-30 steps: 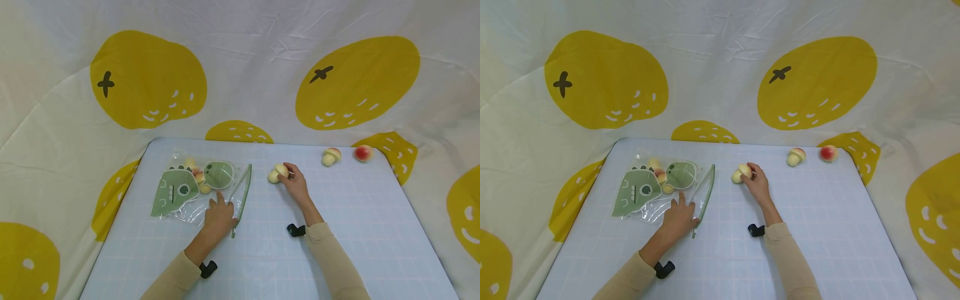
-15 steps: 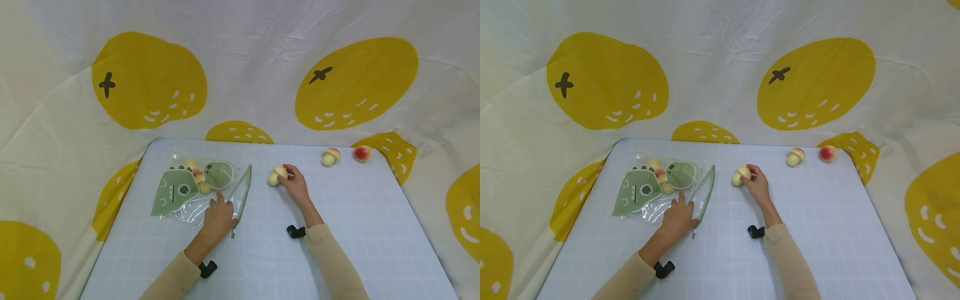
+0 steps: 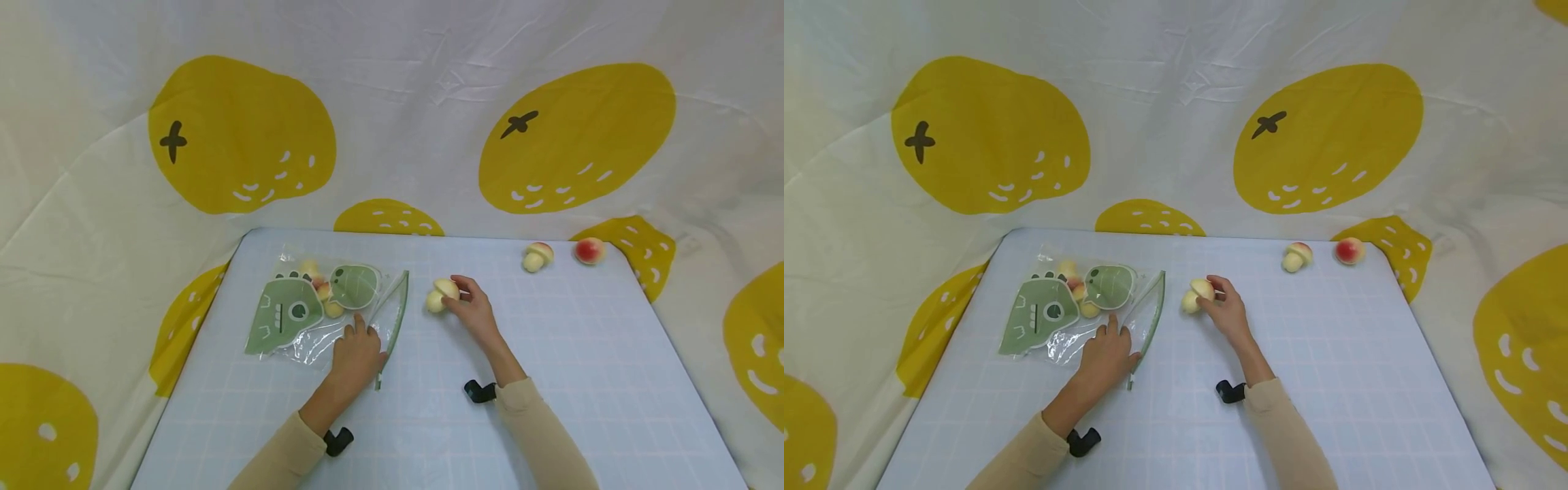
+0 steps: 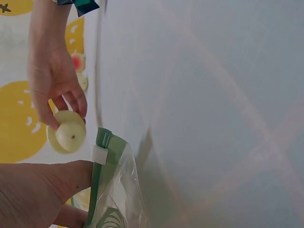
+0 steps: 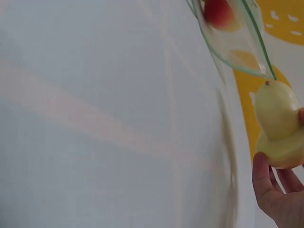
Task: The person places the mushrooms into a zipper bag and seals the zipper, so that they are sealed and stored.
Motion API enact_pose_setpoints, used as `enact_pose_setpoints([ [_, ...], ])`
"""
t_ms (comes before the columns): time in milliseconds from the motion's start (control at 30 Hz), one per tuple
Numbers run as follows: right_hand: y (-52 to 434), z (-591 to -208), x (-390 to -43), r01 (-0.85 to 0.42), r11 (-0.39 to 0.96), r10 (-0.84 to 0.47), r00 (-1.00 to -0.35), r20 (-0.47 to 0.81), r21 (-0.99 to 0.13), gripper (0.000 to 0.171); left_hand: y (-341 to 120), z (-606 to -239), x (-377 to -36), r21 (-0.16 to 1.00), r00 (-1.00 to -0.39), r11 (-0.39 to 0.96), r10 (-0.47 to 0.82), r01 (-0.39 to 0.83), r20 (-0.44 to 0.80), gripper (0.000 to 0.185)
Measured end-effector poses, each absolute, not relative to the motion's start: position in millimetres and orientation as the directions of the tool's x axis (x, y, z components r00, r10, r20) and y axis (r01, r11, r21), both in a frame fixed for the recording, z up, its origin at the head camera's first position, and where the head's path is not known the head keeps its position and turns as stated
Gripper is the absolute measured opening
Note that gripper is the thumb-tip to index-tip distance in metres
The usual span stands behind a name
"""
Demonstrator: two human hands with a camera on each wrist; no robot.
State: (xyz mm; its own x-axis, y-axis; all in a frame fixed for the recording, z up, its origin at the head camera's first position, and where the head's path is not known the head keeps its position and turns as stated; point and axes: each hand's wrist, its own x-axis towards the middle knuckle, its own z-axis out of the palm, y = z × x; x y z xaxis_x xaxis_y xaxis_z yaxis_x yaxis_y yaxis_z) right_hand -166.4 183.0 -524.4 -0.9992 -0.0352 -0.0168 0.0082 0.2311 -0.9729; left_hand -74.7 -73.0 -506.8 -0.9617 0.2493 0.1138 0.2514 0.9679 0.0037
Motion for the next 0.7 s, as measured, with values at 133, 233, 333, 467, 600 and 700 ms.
enact_pose_setpoints([
  [133,173,-526,-161,-0.016,0.229,-0.066,-0.998,0.001,-0.973,0.055,-73,-506,-75,-0.011,-0.960,0.967,0.253,0.254,0.122,0.061],
  [233,164,-527,-159,-0.039,0.240,-0.100,-0.995,0.015,-0.970,0.055,-73,-504,-75,-0.020,-0.961,0.968,0.252,0.251,0.118,0.065],
  [333,155,-527,-157,-0.058,0.250,-0.127,-0.992,0.027,-0.967,0.056,-73,-503,-75,-0.019,-0.959,0.968,0.252,0.252,0.125,0.068],
  [467,147,-528,-157,-0.072,0.251,-0.146,-0.989,0.036,-0.965,0.056,-73,-502,-74,-0.028,-0.955,0.965,0.261,0.260,0.140,0.071],
  [600,142,-529,-156,-0.080,0.240,-0.157,-0.987,0.043,-0.968,0.056,-72,-501,-73,-0.030,-0.954,0.965,0.261,0.259,0.145,0.072],
  [700,139,-529,-155,-0.089,0.235,-0.165,-0.985,0.050,-0.968,0.056,-72,-501,-73,-0.034,-0.959,0.968,0.252,0.249,0.134,0.074],
])
